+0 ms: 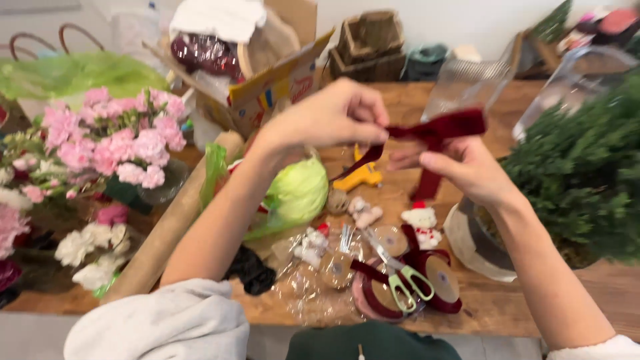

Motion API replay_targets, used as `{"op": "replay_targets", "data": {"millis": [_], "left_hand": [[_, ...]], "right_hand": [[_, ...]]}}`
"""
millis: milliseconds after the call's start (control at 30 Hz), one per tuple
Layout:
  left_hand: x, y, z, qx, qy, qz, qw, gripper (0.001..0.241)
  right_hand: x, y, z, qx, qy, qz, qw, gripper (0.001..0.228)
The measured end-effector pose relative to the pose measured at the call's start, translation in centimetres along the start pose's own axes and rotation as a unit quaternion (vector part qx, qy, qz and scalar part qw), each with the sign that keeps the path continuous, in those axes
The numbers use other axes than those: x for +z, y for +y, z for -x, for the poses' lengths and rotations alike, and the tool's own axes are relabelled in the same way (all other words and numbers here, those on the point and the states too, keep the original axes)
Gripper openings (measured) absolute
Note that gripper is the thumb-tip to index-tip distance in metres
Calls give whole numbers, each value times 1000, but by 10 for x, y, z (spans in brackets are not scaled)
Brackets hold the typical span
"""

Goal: The person unwraps a roll of red ribbon and measures a length against a potted plant. They then fold the ribbon into loops to form a bow shape, securing it with their fingers. Finally, they use scissors to trim the ends of the ribbon.

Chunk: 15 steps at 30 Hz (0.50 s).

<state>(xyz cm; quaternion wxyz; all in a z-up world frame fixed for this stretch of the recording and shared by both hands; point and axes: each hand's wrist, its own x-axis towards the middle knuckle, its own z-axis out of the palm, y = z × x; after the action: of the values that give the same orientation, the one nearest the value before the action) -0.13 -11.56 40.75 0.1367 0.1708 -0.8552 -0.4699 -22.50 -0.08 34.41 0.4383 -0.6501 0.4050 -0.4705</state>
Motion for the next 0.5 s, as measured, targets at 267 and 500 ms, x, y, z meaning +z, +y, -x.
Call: {"op": "replay_targets", "data": {"millis": [267, 500], "left_hand": [[-28, 82, -27, 9, 41, 30, 999, 9], [-25, 77, -48, 92, -38, 14, 995, 6]], "right_hand": [[-44, -65, 3, -62, 68, -73, 993, 51], [-43, -91, 0, -93, -2, -89, 992, 32]]}}
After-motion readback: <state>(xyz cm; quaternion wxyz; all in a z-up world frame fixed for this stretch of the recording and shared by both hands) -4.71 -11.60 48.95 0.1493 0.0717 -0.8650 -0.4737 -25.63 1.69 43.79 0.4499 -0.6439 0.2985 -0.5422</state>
